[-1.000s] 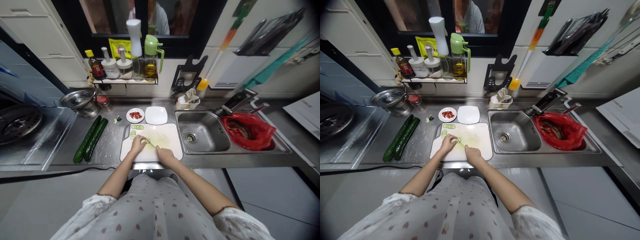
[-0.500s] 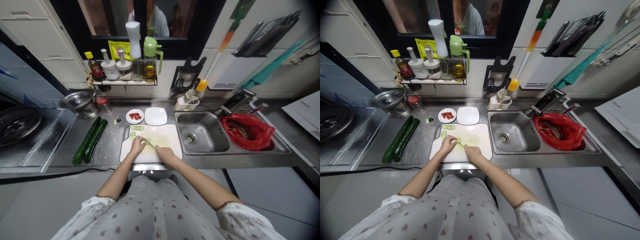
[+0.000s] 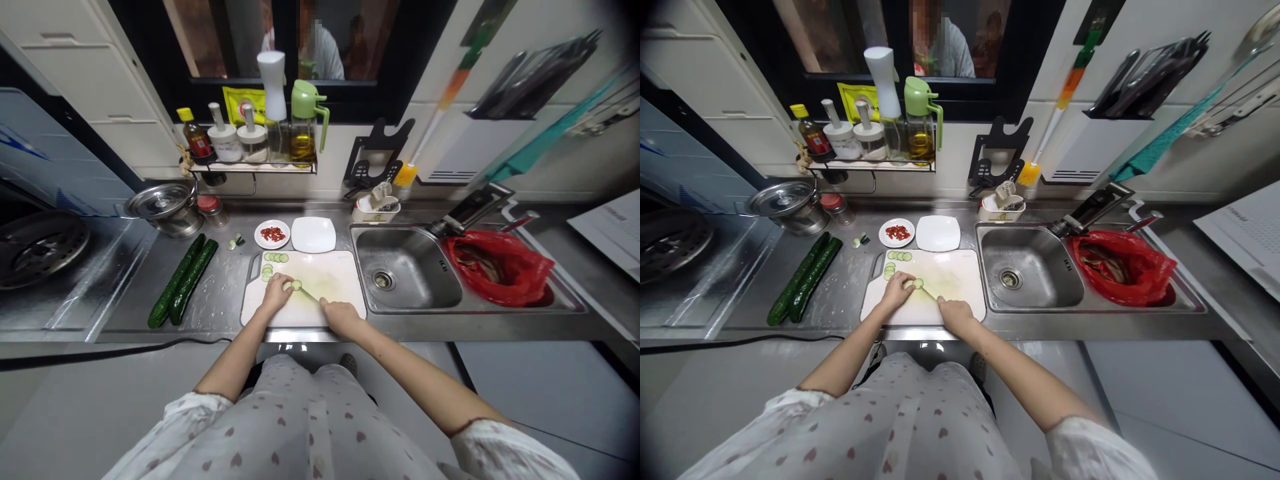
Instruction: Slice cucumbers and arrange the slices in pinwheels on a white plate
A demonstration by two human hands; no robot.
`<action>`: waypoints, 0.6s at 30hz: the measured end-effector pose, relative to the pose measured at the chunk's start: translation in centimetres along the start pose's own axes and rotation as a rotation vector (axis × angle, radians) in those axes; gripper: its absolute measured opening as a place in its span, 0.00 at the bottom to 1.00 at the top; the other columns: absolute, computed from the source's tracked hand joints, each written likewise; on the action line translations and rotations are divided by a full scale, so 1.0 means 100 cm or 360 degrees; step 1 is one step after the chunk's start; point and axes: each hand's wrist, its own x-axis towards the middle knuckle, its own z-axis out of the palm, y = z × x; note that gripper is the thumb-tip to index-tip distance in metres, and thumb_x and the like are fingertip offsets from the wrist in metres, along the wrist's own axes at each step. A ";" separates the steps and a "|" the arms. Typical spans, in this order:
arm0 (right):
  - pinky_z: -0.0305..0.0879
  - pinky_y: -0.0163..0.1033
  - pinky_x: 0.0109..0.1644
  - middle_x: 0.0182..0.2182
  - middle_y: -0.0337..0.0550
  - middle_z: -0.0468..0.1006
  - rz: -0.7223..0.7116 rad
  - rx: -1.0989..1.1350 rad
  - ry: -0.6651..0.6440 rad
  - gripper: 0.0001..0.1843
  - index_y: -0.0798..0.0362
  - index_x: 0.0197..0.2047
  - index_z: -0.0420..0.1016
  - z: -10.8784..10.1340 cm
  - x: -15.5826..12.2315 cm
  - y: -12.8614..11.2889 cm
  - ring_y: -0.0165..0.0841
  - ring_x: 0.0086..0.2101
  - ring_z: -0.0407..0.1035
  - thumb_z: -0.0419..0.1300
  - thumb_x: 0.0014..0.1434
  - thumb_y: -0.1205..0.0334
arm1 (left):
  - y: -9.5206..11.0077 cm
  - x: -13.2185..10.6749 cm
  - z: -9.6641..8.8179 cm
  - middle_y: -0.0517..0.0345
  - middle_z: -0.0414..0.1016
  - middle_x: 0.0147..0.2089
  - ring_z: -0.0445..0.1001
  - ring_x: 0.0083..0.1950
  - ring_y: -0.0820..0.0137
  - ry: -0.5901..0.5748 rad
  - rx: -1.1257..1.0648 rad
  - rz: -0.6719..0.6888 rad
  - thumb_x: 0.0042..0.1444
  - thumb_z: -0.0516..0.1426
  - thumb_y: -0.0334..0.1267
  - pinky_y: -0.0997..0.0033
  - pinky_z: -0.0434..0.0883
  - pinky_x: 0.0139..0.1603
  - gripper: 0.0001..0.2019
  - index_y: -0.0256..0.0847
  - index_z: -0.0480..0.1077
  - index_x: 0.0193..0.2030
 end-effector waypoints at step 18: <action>0.58 0.38 0.40 0.42 0.54 0.77 0.0699 0.0486 0.0342 0.16 0.53 0.54 0.61 0.017 0.013 0.042 0.40 0.41 0.73 0.44 0.65 0.62 | 0.027 -0.001 -0.002 0.55 0.73 0.41 0.71 0.44 0.67 0.0028 0.0141 -0.0127 0.54 0.56 0.33 0.69 0.66 0.46 0.07 0.42 0.73 0.39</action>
